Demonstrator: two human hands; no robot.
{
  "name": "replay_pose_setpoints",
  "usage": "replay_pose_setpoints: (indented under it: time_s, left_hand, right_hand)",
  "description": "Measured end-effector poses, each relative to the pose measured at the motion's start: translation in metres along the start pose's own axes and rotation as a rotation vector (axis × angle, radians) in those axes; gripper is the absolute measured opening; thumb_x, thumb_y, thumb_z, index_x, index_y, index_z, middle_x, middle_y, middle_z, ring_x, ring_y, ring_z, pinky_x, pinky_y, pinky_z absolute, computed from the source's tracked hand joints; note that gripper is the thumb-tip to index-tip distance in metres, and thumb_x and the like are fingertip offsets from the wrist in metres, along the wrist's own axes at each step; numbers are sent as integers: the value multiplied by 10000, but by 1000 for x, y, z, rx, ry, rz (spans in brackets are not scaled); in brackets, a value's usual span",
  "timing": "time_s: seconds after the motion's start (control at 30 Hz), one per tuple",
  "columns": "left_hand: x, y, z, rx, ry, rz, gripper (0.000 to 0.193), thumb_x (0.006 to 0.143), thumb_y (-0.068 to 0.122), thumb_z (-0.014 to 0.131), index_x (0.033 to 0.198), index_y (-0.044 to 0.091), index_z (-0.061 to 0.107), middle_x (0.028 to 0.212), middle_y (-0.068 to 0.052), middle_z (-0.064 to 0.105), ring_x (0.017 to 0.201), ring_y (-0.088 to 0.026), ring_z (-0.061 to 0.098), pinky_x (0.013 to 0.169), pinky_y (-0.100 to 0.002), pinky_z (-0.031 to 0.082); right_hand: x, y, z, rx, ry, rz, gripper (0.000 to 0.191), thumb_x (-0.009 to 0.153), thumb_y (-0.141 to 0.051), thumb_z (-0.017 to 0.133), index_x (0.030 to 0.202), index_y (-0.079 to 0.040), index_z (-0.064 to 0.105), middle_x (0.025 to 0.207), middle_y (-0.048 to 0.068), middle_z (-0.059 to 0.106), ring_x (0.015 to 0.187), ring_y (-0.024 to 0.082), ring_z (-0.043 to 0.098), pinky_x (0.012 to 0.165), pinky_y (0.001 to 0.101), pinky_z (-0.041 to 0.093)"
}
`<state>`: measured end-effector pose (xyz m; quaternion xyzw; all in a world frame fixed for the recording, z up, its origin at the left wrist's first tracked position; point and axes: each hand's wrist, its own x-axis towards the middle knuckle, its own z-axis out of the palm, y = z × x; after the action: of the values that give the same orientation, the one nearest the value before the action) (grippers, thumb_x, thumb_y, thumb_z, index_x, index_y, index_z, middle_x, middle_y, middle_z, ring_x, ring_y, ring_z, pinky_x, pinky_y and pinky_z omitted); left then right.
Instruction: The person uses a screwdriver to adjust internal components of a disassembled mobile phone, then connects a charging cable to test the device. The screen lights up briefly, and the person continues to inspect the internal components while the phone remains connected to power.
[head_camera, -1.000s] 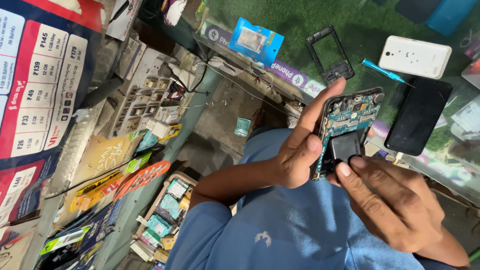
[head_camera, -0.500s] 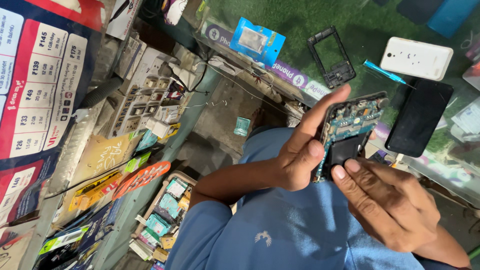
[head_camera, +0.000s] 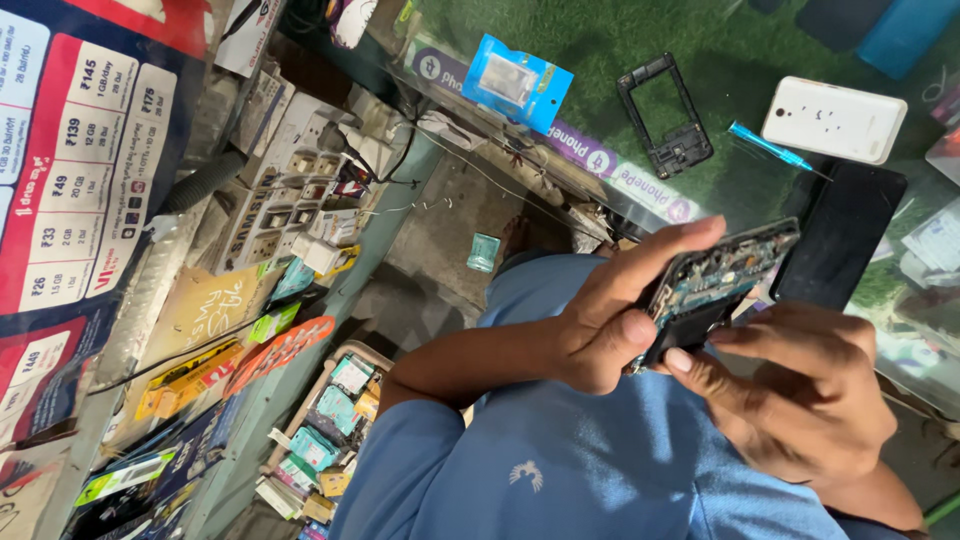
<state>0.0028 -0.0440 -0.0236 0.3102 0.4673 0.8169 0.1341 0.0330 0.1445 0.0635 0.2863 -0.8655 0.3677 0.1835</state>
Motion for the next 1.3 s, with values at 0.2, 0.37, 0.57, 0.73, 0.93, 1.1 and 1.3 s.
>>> replay_pose_setpoints:
  time_s: [0.2,0.37,0.57,0.73,0.93,1.1,1.3]
  left_hand:
    - [3,1,-5,139,-46,50,650,1182,455,357,1664,32,253,1574,-111,442,1268,-195,577,1092,-278,455]
    - [7,3,-2,119,-68,49,637,1176,457,357,1650,42,264,1523,-108,472,1171,-183,617,1017,-277,493]
    - [8,6,4,-80,-60,-76,699,1139,485,415,1649,50,216,1347,-115,605,1025,-159,683,902,-295,548]
    - [6,3,13,-215,-21,-101,674,1161,452,439,1656,65,195,1386,-141,583,1003,-168,651,920,-314,557]
    - [2,-3,22,-410,5,-156,714,1148,433,468,1670,77,136,1467,-174,515,1064,-212,661,969,-351,573]
    - [0,-5,24,-422,-2,-160,718,1148,441,465,1674,85,130,1503,-173,490,1073,-212,653,976,-355,570]
    - [0,-5,29,-405,-25,-125,691,1158,467,426,1696,136,148,1503,-154,482,1070,-222,678,933,-362,571]
  right_hand:
    - [2,-3,2,68,78,113,233,677,-74,953,737,-70,729,885,80,647,796,220,606,691,340,462]
    - [-9,3,3,76,117,61,272,693,-42,961,810,-66,716,948,76,615,837,215,625,729,352,530]
    - [-23,6,10,14,243,172,721,756,-206,995,1310,-105,545,1424,136,425,1278,299,567,1033,370,530]
    - [-19,24,9,200,229,76,960,738,-242,953,1466,-34,363,1518,277,372,1473,385,451,1249,491,437]
    - [-18,31,3,313,139,69,1076,656,-208,965,1498,-52,313,1475,341,425,1438,390,470,1205,489,461]
    - [-18,29,3,310,157,95,1052,631,-204,962,1450,-88,311,1460,335,439,1418,410,485,1202,509,476]
    - [-15,22,-14,125,84,39,685,659,-288,972,1170,-28,597,1416,293,460,1368,429,522,1138,514,503]
